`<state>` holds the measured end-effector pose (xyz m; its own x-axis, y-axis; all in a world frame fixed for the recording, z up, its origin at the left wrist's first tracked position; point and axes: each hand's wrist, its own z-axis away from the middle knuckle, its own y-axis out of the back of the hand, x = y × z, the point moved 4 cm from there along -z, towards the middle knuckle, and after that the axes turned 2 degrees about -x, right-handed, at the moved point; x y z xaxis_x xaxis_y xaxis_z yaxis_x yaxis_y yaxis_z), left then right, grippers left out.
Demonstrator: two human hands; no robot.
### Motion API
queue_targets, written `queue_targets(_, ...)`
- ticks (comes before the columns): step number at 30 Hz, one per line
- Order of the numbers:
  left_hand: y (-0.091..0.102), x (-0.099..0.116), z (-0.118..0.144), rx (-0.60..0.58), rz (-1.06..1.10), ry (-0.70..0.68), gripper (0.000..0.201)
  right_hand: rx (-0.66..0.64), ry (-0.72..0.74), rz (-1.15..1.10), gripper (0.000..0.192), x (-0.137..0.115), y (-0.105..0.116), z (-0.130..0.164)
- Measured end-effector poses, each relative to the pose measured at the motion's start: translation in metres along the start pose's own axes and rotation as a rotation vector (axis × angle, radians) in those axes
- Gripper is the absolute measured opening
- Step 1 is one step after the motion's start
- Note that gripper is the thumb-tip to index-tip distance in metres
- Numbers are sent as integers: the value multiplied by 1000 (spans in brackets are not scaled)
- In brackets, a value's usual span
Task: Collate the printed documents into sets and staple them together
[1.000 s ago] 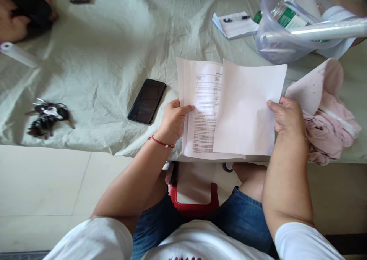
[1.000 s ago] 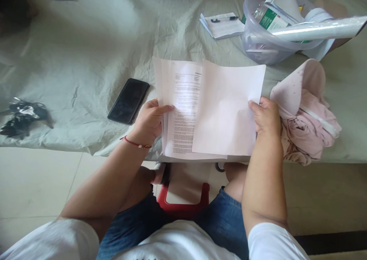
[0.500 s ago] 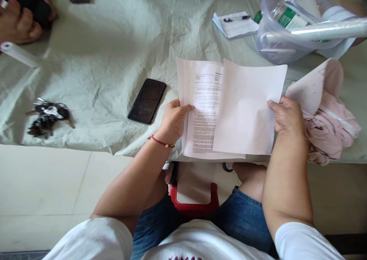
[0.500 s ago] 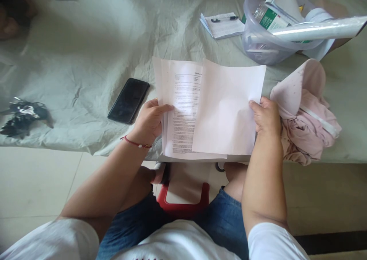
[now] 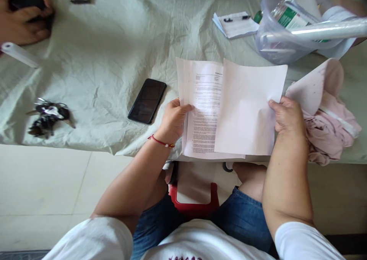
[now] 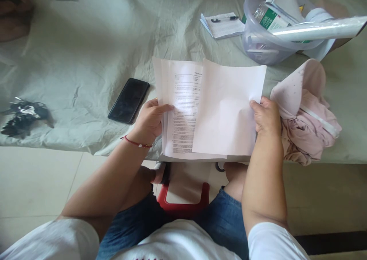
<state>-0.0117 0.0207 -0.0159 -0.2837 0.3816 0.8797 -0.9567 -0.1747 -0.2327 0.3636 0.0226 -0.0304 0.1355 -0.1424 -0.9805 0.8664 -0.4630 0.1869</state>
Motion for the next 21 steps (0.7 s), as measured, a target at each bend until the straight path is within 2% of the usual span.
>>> queue_targets(9, 0, 0, 1, -5, 0, 0, 26, 16, -57, -145, 30, -13, -5, 7)
queue_targets(14, 0, 0, 1, -14, 0, -9, 25, 71, -129, -252, 26, -18, -7, 12)
queue_targets(21, 1, -1, -2, -13, 17, -21, 28, 87, -151, -367, 22, -25, -10, 15)
